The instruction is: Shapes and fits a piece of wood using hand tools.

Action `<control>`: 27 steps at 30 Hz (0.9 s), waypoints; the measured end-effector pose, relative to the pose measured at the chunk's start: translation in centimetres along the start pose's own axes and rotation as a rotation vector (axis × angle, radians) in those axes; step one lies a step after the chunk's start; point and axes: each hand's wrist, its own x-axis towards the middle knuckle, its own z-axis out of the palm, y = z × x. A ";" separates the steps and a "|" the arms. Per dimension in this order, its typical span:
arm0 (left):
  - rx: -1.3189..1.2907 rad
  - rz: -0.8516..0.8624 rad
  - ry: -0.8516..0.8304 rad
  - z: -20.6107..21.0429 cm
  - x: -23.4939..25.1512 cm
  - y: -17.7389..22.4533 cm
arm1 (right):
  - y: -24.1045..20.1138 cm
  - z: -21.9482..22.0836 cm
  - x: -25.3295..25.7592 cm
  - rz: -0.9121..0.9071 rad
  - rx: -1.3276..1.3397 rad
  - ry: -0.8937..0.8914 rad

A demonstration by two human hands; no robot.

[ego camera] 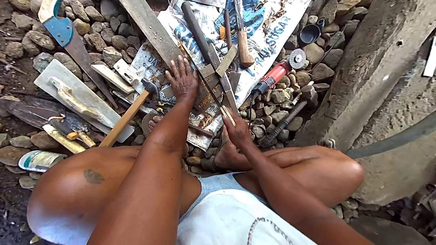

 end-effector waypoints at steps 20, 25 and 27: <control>0.028 -0.002 -0.030 -0.5 0.2 0.2 | -3.4 0.9 7.0 -0.013 0.038 -0.041; 0.022 -0.020 -0.046 -0.6 0.2 0.2 | 1.6 0.1 -1.5 0.002 0.015 0.008; 0.011 -0.018 -0.033 -0.4 0.1 0.1 | 2.9 -1.0 -4.6 0.031 0.004 -0.002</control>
